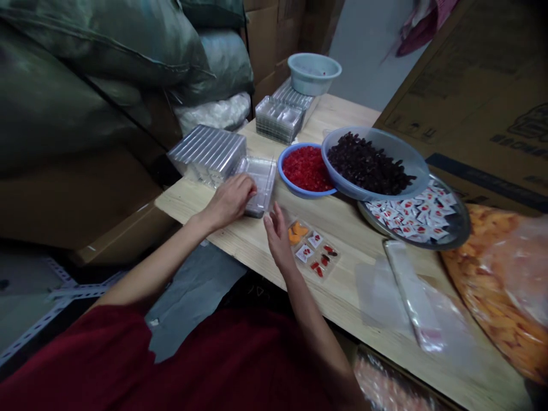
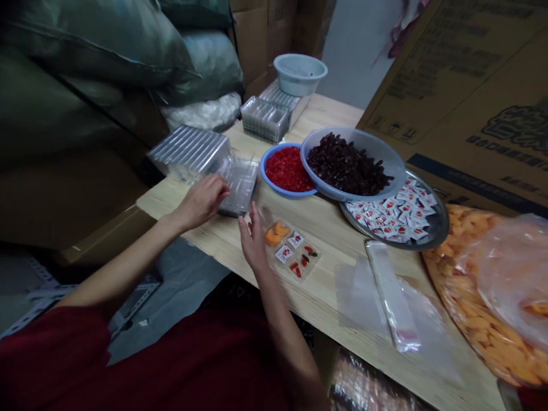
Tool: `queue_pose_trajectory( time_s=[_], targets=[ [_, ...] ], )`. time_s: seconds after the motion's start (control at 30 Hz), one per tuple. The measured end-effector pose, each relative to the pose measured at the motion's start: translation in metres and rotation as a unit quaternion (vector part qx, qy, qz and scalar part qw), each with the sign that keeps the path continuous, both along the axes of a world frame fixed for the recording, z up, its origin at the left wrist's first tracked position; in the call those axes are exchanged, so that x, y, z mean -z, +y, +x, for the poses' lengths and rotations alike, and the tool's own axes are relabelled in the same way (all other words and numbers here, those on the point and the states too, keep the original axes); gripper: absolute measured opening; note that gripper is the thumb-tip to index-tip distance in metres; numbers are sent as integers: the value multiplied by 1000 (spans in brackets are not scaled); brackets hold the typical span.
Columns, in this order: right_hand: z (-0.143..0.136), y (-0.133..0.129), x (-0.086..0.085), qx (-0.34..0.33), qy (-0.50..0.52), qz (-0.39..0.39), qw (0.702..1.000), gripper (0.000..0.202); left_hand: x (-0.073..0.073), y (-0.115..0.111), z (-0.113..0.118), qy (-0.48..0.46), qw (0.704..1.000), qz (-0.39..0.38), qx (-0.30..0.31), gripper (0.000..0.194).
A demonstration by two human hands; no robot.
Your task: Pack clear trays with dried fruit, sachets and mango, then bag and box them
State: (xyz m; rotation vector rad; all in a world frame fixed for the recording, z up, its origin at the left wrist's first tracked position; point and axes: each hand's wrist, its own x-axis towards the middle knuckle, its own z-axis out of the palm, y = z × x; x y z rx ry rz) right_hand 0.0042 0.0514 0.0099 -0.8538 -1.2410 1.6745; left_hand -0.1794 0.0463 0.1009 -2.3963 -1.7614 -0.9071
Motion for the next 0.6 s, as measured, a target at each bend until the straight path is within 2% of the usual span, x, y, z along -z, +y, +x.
queue_pose_trajectory(
  time_s=[0.07, 0.13, 0.2, 0.27, 0.33, 0.4, 0.5, 0.57, 0.6],
  targets=[
    [9, -2, -10, 12, 60, -61, 996, 73, -8, -22, 22, -33, 997, 53, 45, 10],
    [20, -3, -18, 9, 139, -129, 982, 71, -11, -45, 51, -102, 986, 48, 121, 5],
    [33, -5, -24, -6, 192, -173, 966, 67, -9, -65, 82, -208, 964, 37, 163, 8],
    [49, -8, -27, -18, 211, -196, 957, 57, -1, -80, 108, -325, 932, 29, 161, 10],
    [69, -12, -28, 2, 205, -203, 957, 50, 10, -88, 125, -417, 898, -11, 141, 10],
    [92, -14, -28, 58, 165, -180, 968, 52, 22, -88, 131, -479, 866, -81, 116, 12],
    [130, -8, -24, 126, 30, -87, 988, 50, 44, -74, 124, -566, 809, -148, 55, 23],
    [151, 2, -17, 126, -73, -14, 989, 43, 61, -57, 116, -598, 787, -152, 15, 32],
    [159, 8, -13, 110, -116, 18, 987, 42, 71, -47, 113, -592, 791, -153, 1, 36]
  ],
)
